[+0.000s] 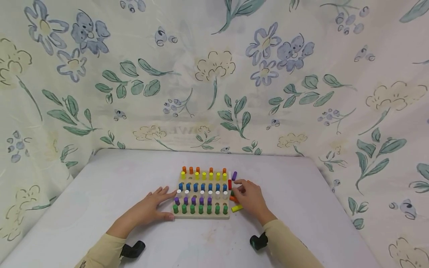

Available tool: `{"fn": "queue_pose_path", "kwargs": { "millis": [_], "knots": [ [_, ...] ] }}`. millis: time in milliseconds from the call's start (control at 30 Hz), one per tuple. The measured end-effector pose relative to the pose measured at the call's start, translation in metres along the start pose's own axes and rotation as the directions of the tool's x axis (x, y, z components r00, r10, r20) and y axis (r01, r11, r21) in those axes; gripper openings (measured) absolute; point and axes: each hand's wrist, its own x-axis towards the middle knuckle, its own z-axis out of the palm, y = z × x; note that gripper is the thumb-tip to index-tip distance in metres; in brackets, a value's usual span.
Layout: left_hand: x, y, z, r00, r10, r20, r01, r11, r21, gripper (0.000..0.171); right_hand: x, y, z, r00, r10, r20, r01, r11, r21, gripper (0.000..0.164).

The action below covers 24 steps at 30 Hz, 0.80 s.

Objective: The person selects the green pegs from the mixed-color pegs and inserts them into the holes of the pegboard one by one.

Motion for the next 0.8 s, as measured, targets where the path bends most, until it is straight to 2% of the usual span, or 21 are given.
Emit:
{"fn": "queue_pose_path", "kwargs": {
  "millis": [367,800],
  "knots": [
    [-0.0025,0.0026,-0.0004,1.0,0.001,0.003,-0.001,1.0,0.011,0.09,-0.002,-0.001,0.0,1.0,-0.011,-0.013,0.011,1.0,0.026,0.03],
    [-0.0016,0.0035,-0.0017,1.0,0.01,0.003,-0.01,1.0,0.012,0.091,-0.0048,-0.0027,-0.0004,0.996,-0.082,-0.025,0.083,0.996,0.029,0.034]
  ]
}}
